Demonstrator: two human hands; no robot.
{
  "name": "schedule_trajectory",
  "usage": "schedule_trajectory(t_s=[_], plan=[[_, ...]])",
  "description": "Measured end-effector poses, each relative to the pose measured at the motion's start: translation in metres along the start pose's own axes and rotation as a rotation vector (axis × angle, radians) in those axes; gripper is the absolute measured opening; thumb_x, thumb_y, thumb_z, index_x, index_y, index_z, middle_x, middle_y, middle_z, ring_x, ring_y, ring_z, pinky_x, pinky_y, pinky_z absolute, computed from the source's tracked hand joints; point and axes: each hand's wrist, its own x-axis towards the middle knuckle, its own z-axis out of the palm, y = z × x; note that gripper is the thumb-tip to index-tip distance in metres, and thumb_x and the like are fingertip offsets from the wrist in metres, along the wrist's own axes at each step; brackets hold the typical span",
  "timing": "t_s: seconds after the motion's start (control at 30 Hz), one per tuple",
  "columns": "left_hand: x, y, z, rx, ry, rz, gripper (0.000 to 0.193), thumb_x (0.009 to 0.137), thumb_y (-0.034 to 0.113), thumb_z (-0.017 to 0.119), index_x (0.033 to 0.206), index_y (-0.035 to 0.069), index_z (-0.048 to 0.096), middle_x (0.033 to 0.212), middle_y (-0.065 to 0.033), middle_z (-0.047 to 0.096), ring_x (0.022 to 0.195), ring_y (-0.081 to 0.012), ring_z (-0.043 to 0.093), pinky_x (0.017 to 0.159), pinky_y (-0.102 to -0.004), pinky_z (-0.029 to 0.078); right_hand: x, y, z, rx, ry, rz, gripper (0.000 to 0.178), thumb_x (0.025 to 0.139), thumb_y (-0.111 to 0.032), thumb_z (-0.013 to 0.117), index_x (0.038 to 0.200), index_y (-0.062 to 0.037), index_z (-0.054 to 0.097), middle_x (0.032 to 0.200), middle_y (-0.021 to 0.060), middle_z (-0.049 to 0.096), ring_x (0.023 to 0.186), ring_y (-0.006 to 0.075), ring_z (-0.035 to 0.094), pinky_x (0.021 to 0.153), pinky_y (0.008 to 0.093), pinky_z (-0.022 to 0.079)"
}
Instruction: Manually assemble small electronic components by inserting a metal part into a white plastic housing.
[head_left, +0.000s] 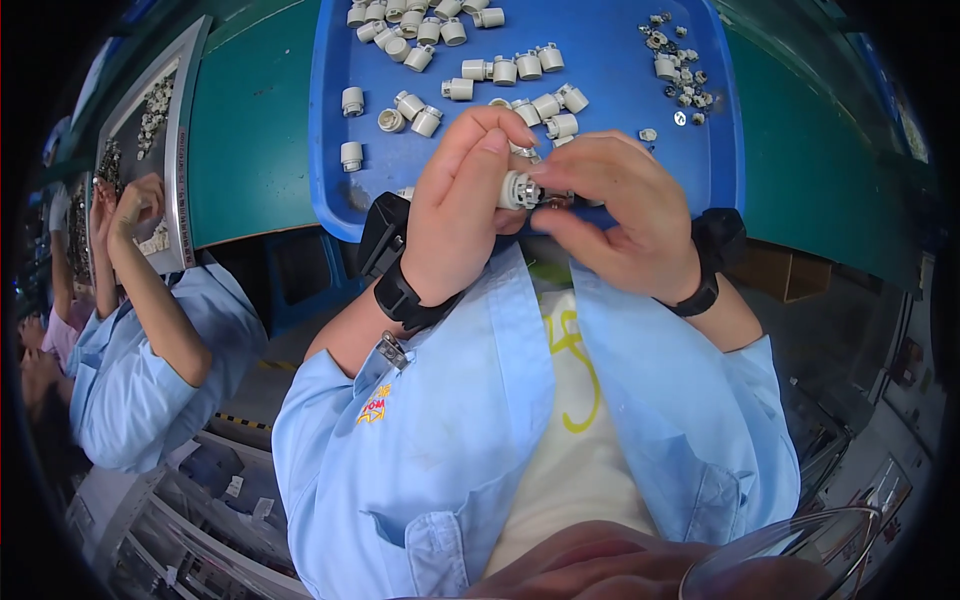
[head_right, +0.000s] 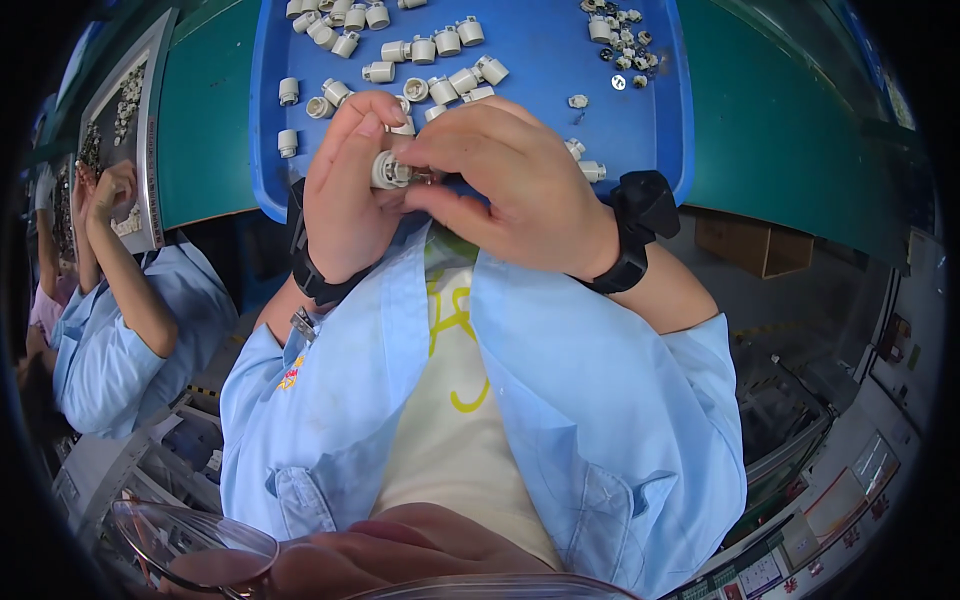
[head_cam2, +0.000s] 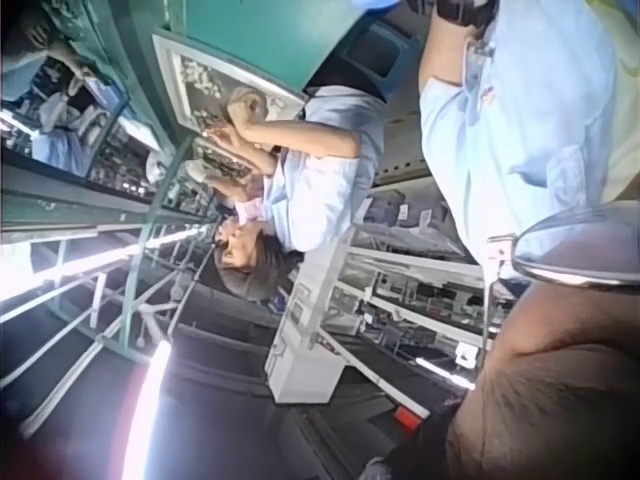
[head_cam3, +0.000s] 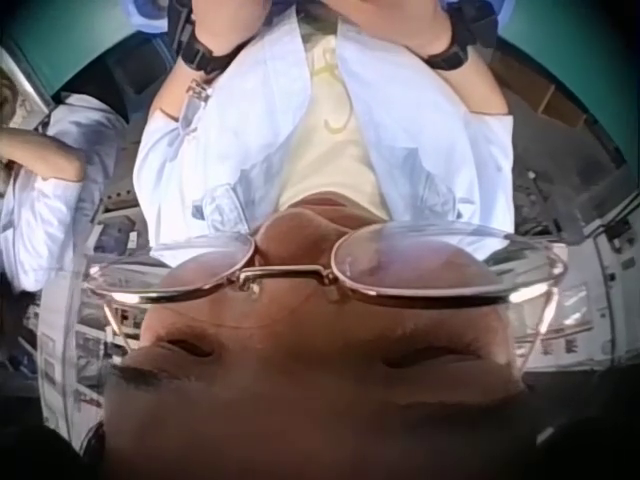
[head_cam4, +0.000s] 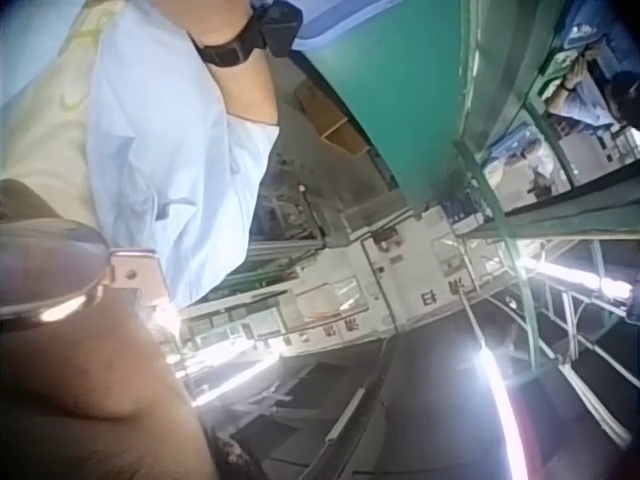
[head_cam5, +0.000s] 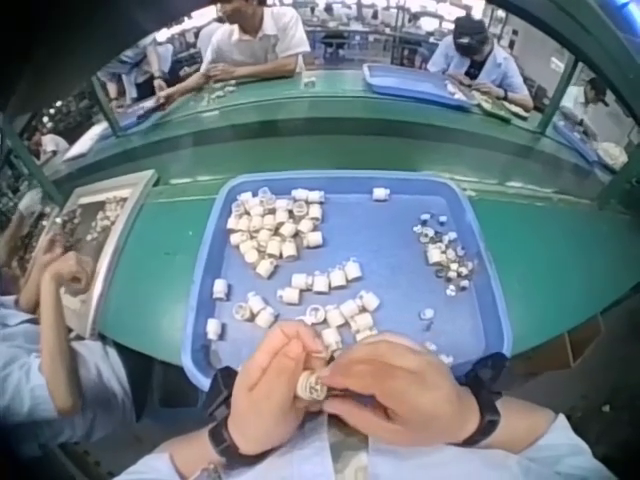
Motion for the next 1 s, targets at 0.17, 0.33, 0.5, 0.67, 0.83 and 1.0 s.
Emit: schedule_trajectory(t_s=[0.17, 0.33, 0.5, 0.67, 0.83, 1.0], plan=[[-0.001, -0.008, 0.007, -0.029, 0.004, -0.002, 0.015, 0.094, 0.018, 0.033, 0.097, 0.009, 0.045, 0.063, 0.0031, 0.045, 0.05, -0.0016, 0.032, 0.044, -0.0172, 0.025, -0.006, -0.001, -0.006, 0.0, 0.031, 0.03, 0.026, 0.062, 0.0, 0.067, 0.086, -0.0028, 0.056, 0.079, 0.008, 0.058, 0.072, 0.0249, 0.056, 0.064, 0.0319, 0.044], [0.0, -0.02, 0.014, 0.078, 0.024, 0.104, 0.015, 0.094, 0.017, 0.033, 0.097, 0.009, 0.045, 0.064, 0.0033, 0.045, 0.051, -0.0014, 0.032, 0.044, -0.0169, 0.026, -0.009, -0.003, -0.006, -0.087, 0.079, 0.025, 0.026, 0.056, 0.001, 0.064, 0.079, -0.0026, 0.052, 0.073, 0.0088, 0.056, 0.067, 0.0258, 0.055, 0.06, 0.0308, 0.044], [0.0, -0.029, 0.022, 0.199, 0.098, 0.2, 0.015, 0.094, 0.016, 0.033, 0.096, 0.008, 0.045, 0.065, 0.0029, 0.045, 0.052, -0.0012, 0.033, 0.045, -0.0166, 0.026, -0.012, -0.001, -0.012, -0.088, 0.047, -0.006, 0.025, 0.054, 0.0, 0.063, 0.075, -0.0024, 0.05, 0.069, 0.0088, 0.053, 0.063, 0.0255, 0.052, 0.057, 0.0309, 0.042], [0.002, -0.027, 0.017, 0.16, 0.039, 0.098, 0.015, 0.094, 0.016, 0.032, 0.097, 0.007, 0.044, 0.067, 0.0016, 0.045, 0.054, -0.002, 0.035, 0.047, -0.0168, 0.028, -0.014, 0.009, -0.029, -0.126, 0.012, -0.095, 0.023, 0.055, 0.0, 0.061, 0.075, -0.0024, 0.049, 0.068, 0.0082, 0.052, 0.062, 0.0255, 0.051, 0.056, 0.0303, 0.042], [0.005, -0.027, 0.023, -0.078, -0.055, 0.151, 0.016, 0.094, 0.019, 0.033, 0.1, 0.006, 0.042, 0.069, -0.0001, 0.047, 0.057, -0.005, 0.038, 0.051, -0.0185, 0.033, -0.014, 0.004, -0.043, 0.005, 0.018, -0.015, 0.024, 0.059, -0.002, 0.064, 0.08, -0.0024, 0.053, 0.073, 0.008, 0.053, 0.067, 0.0247, 0.052, 0.06, 0.0298, 0.042], [0.01, -0.034, 0.044, 0.059, -0.053, 0.291, 0.023, 0.094, 0.025, 0.036, 0.104, 0.005, 0.041, 0.08, -0.0035, 0.048, 0.07, -0.0091, 0.045, 0.065, -0.0221, 0.039, -0.018, 0.001, -0.048, 0.022, 0.084, 0.005, 0.035, 0.062, -0.013, 0.073, 0.093, -0.0048, 0.057, 0.084, 0.0078, 0.054, 0.076, 0.0236, 0.052, 0.068, 0.0302, 0.042]])
